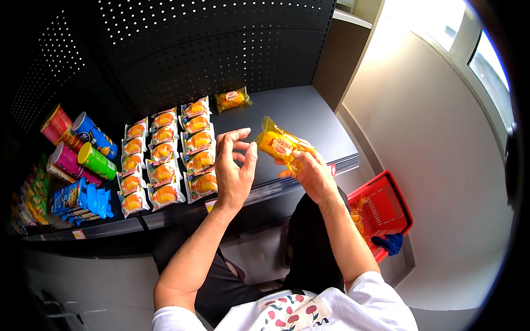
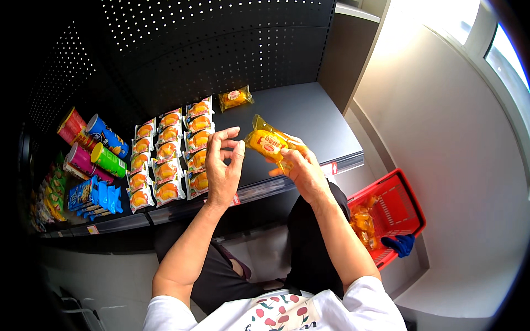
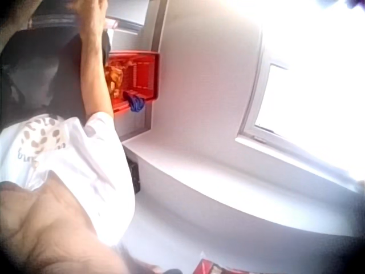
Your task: The person sits on the floor and restocks a store shelf by taking packaged snacks from a red basket and placing them in neat rows. After finishing, the person stands, picks up a broom and dustpan, and walks through the store aisle.
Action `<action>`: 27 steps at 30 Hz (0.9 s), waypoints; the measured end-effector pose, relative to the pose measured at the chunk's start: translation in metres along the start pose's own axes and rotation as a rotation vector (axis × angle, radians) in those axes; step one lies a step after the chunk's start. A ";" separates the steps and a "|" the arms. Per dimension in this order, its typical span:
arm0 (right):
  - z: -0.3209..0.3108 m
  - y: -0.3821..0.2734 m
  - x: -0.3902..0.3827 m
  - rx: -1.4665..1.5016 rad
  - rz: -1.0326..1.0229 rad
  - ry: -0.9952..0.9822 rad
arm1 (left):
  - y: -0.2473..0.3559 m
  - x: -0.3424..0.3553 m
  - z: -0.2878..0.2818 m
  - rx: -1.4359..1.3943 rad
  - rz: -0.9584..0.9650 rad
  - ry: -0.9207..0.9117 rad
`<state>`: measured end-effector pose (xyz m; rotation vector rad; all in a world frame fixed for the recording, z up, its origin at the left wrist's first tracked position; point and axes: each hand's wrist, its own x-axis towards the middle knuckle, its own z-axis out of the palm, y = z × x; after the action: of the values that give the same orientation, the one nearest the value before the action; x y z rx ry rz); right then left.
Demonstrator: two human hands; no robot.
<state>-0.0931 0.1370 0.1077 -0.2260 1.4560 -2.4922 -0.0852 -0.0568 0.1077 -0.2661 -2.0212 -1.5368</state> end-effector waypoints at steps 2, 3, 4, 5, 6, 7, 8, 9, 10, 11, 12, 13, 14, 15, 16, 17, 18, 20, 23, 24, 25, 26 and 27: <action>-0.008 0.002 0.002 0.017 0.007 -0.014 | -0.002 0.002 0.000 0.017 -0.064 -0.020; -0.008 0.002 0.002 0.022 0.006 -0.018 | -0.004 0.002 0.000 -0.024 -0.089 -0.056; -0.009 0.002 0.002 0.027 0.005 -0.021 | -0.004 0.003 -0.001 -0.065 -0.113 -0.092; -0.009 0.002 0.002 0.032 0.004 -0.025 | -0.005 0.003 0.000 -0.106 -0.137 -0.128; -0.006 0.002 0.002 0.052 0.005 -0.023 | -0.008 0.001 0.001 -0.152 -0.183 -0.143; 0.000 0.000 0.000 0.072 0.006 -0.022 | -0.011 -0.003 0.004 -0.199 -0.228 -0.156; 0.004 -0.001 0.000 0.092 0.007 -0.021 | -0.014 -0.005 0.005 -0.245 -0.273 -0.169; 0.002 0.002 0.000 0.100 -0.016 0.003 | -0.012 -0.005 0.004 -0.289 -0.389 -0.233; -0.001 0.006 0.002 0.109 -0.038 0.027 | -0.011 -0.005 0.004 -0.314 -0.432 -0.300; -0.004 0.010 0.003 0.118 -0.060 0.050 | -0.012 -0.007 0.007 -0.368 -0.456 -0.355; -0.006 0.013 0.004 -0.010 -0.063 0.068 | -0.013 -0.008 0.010 -0.417 -0.478 -0.403; -0.008 0.015 0.004 -0.137 -0.066 0.085 | -0.012 -0.010 0.013 -0.448 -0.476 -0.405; -0.009 0.017 0.003 -0.264 -0.071 0.101 | -0.012 -0.012 0.016 -0.479 -0.482 -0.368; -0.004 0.017 0.001 -0.367 -0.084 0.059 | -0.018 -0.011 0.016 -0.450 -0.412 -0.323; 0.001 0.015 0.000 -0.373 -0.061 0.033 | -0.025 -0.010 0.015 -0.419 -0.343 -0.277; 0.004 0.013 -0.001 -0.378 -0.038 0.006 | -0.031 -0.011 0.010 -0.427 -0.383 -0.262; 0.000 0.008 -0.003 -0.390 -0.023 0.003 | -0.021 -0.006 0.011 -0.450 -0.420 -0.268; -0.010 0.007 0.008 -0.411 -0.107 0.069 | -0.010 0.000 0.005 -0.437 -0.464 -0.278; -0.004 -0.012 0.026 -0.482 -0.088 0.098 | -0.009 0.007 -0.006 -0.291 -0.458 -0.341; -0.003 -0.015 0.034 -0.548 -0.069 0.053 | -0.010 0.010 -0.009 -0.244 -0.439 -0.355; -0.006 -0.020 0.042 -0.573 -0.034 -0.013 | -0.010 0.015 -0.009 -0.203 -0.416 -0.378; -0.010 -0.022 0.052 -0.598 0.001 -0.078 | -0.011 0.020 -0.010 -0.161 -0.394 -0.401; -0.011 -0.020 0.063 -0.583 0.021 -0.069 | -0.016 0.025 -0.012 -0.150 -0.416 -0.402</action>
<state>-0.1588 0.1380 0.1203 -0.3897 2.1015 -1.9579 -0.1096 -0.0774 0.1101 -0.2374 -2.3831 -2.0283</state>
